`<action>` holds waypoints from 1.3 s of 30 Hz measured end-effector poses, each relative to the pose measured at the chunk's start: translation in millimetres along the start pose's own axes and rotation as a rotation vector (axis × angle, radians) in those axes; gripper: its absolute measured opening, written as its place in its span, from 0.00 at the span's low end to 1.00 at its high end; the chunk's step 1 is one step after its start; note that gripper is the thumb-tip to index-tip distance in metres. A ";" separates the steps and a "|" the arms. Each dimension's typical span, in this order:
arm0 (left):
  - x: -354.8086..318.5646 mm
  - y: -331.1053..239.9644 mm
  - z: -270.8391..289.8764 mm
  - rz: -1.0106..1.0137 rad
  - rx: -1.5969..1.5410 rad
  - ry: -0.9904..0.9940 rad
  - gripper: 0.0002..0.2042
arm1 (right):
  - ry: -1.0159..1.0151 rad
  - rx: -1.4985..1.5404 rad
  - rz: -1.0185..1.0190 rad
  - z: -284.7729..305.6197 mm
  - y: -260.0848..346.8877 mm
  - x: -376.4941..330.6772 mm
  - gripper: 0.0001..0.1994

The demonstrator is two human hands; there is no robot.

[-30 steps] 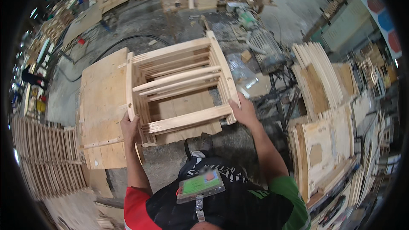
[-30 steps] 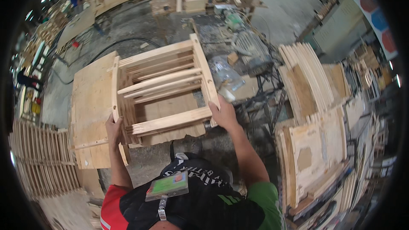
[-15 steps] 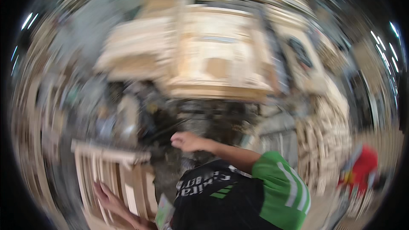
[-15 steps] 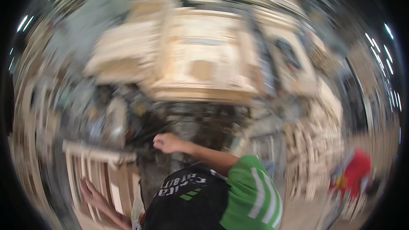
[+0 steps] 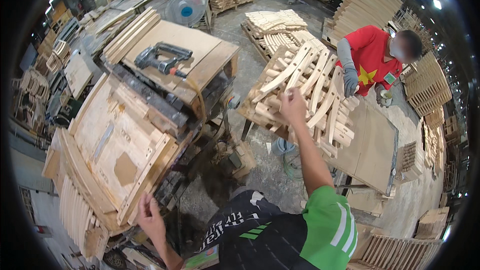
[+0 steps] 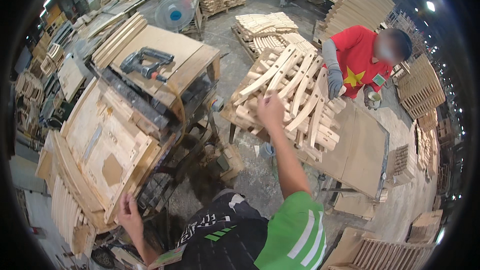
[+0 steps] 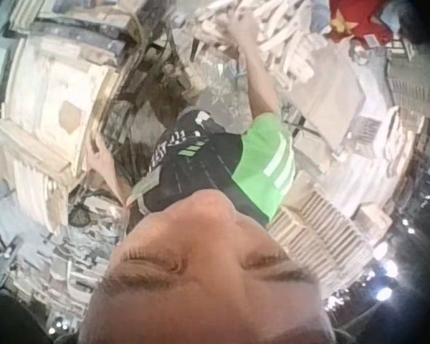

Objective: The person assembles wooden chair frames by inserting dowels into pre-drilled holes and securing them with a pneumatic nail gun. They repeatedly lift each completed frame and place it onto a growing stack on the floor.

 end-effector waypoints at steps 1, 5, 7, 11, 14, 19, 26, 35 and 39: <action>7.6 -5.6 -22.6 0.006 -0.020 0.035 0.19 | -0.076 -0.125 -0.010 16.1 13.1 24.2 0.30; 41.8 -53.1 -106.4 -0.268 0.166 0.364 0.20 | -0.130 -0.438 -0.232 25.5 27.1 109.6 0.52; 43.2 -70.6 -130.1 -0.333 0.277 0.466 0.20 | -0.057 -0.499 -0.360 10.7 26.1 134.2 0.60; 34.4 -54.9 -141.5 -0.341 0.209 0.508 0.20 | -0.103 -0.621 -0.509 -8.4 28.0 140.0 0.63; 30.7 -36.7 -134.7 -0.262 0.210 0.507 0.20 | -0.089 -0.406 -0.569 -18.4 34.5 129.4 0.65; 49.9 -26.6 -146.4 -0.262 0.048 0.567 0.21 | -0.313 -0.202 -0.453 7.7 41.2 97.9 0.63; 109.4 -64.7 -177.3 -0.265 -0.223 0.716 0.30 | -0.274 0.205 0.251 -67.0 165.3 -62.7 0.59; 169.9 1.8 -107.9 -0.200 -0.280 0.277 0.35 | 0.683 0.441 0.499 -255.7 324.1 -224.2 0.58; 183.7 68.0 12.6 0.004 -0.049 0.063 0.34 | 0.866 0.211 0.490 -354.0 351.0 -208.6 0.58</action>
Point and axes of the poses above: each hand's wrist, its own x-axis towards the middle knuckle, its own z-axis out of the back of the hand, y = z × x, the point moved 8 cm from there along x, towards the middle knuckle, and after that the axes turned 10 degrees about -z, right-handed, at the moved point
